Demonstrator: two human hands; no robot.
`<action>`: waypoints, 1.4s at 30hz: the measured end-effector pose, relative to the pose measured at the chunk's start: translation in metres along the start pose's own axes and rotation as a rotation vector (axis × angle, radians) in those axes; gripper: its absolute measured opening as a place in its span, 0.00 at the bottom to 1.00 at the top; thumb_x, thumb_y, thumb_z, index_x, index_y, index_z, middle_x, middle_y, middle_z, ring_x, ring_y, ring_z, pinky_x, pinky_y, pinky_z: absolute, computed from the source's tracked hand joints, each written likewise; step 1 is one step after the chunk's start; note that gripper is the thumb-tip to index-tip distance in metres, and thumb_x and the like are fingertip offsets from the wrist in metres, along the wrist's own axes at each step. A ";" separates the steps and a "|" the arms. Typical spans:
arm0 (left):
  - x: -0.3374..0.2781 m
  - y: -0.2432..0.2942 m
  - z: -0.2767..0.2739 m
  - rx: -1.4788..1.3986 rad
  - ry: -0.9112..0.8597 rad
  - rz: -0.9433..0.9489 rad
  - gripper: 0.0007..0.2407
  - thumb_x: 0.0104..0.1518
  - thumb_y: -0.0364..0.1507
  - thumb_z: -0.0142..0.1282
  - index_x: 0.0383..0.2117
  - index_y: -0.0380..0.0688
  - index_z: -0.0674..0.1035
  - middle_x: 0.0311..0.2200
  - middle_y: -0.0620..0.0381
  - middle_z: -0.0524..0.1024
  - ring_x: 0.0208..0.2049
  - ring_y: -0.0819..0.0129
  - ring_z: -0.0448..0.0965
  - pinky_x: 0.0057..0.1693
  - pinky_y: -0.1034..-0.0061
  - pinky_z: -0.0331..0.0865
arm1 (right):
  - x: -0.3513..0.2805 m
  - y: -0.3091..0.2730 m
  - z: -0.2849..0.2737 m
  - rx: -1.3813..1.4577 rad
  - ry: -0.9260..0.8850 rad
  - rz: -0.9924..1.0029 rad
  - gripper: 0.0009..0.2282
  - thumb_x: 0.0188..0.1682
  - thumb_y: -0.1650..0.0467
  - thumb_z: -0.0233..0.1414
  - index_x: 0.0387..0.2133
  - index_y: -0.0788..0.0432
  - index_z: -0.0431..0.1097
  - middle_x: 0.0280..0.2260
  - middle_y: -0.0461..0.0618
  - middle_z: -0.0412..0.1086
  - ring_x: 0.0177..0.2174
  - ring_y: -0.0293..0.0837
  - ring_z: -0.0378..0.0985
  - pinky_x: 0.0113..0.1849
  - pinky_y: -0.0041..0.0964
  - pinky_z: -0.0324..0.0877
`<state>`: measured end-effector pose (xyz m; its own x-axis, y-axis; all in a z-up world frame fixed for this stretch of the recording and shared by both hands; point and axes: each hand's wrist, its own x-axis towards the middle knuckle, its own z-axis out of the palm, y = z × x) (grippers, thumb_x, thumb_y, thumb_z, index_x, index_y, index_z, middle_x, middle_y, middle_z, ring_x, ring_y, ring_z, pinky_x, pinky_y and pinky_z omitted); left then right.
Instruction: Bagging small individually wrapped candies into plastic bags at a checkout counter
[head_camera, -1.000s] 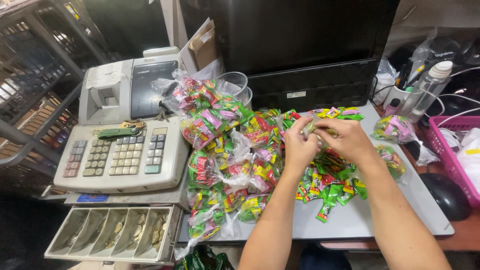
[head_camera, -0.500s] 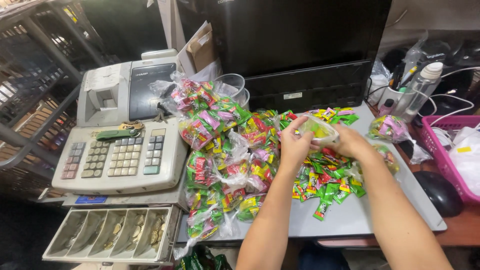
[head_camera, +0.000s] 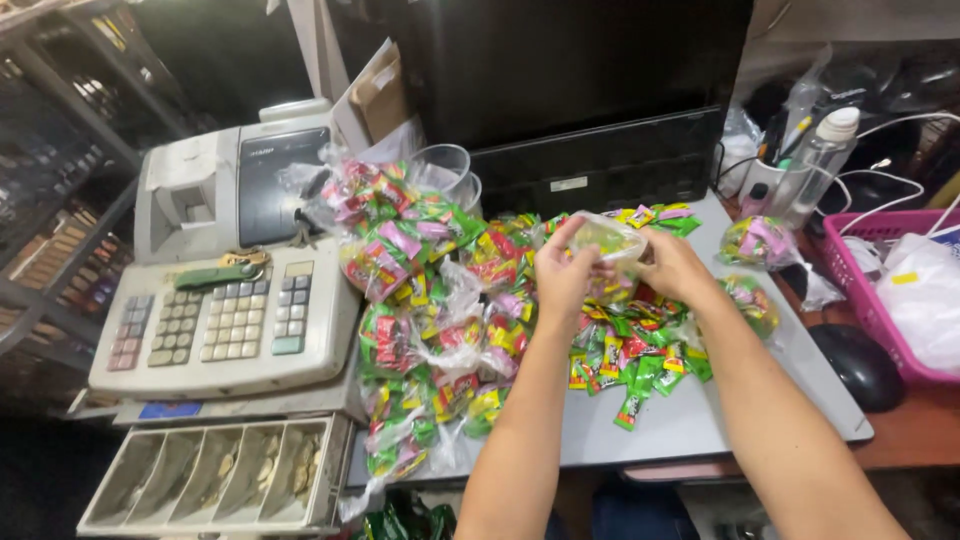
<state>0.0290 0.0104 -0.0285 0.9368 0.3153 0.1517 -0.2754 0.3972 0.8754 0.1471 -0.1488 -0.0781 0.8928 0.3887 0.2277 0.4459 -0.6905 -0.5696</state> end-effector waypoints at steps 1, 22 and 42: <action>-0.003 0.006 0.002 0.002 -0.012 0.005 0.26 0.59 0.18 0.51 0.66 0.37 0.64 0.23 0.43 0.80 0.22 0.66 0.84 0.28 0.80 0.80 | 0.009 0.017 0.006 0.000 0.013 0.001 0.19 0.38 0.62 0.62 0.44 0.51 0.74 0.34 0.56 0.79 0.42 0.59 0.81 0.47 0.57 0.74; -0.010 0.002 0.006 0.162 -0.001 0.052 0.24 0.57 0.16 0.48 0.64 0.25 0.64 0.61 0.30 0.64 0.27 0.65 0.83 0.30 0.83 0.80 | -0.039 -0.083 -0.049 0.479 0.449 -0.519 0.19 0.44 0.74 0.68 0.50 0.56 0.77 0.38 0.49 0.80 0.39 0.42 0.82 0.47 0.39 0.72; 0.000 -0.002 0.000 0.049 0.062 0.052 0.26 0.57 0.16 0.50 0.65 0.38 0.67 0.20 0.34 0.77 0.19 0.57 0.82 0.26 0.76 0.80 | 0.007 0.019 0.020 -0.205 -0.151 0.018 0.11 0.42 0.67 0.58 0.36 0.59 0.76 0.38 0.60 0.78 0.48 0.63 0.78 0.49 0.58 0.73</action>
<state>0.0297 0.0101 -0.0304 0.9059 0.3879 0.1700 -0.3108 0.3363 0.8890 0.1605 -0.1474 -0.1033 0.8877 0.4517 0.0895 0.4477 -0.8013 -0.3968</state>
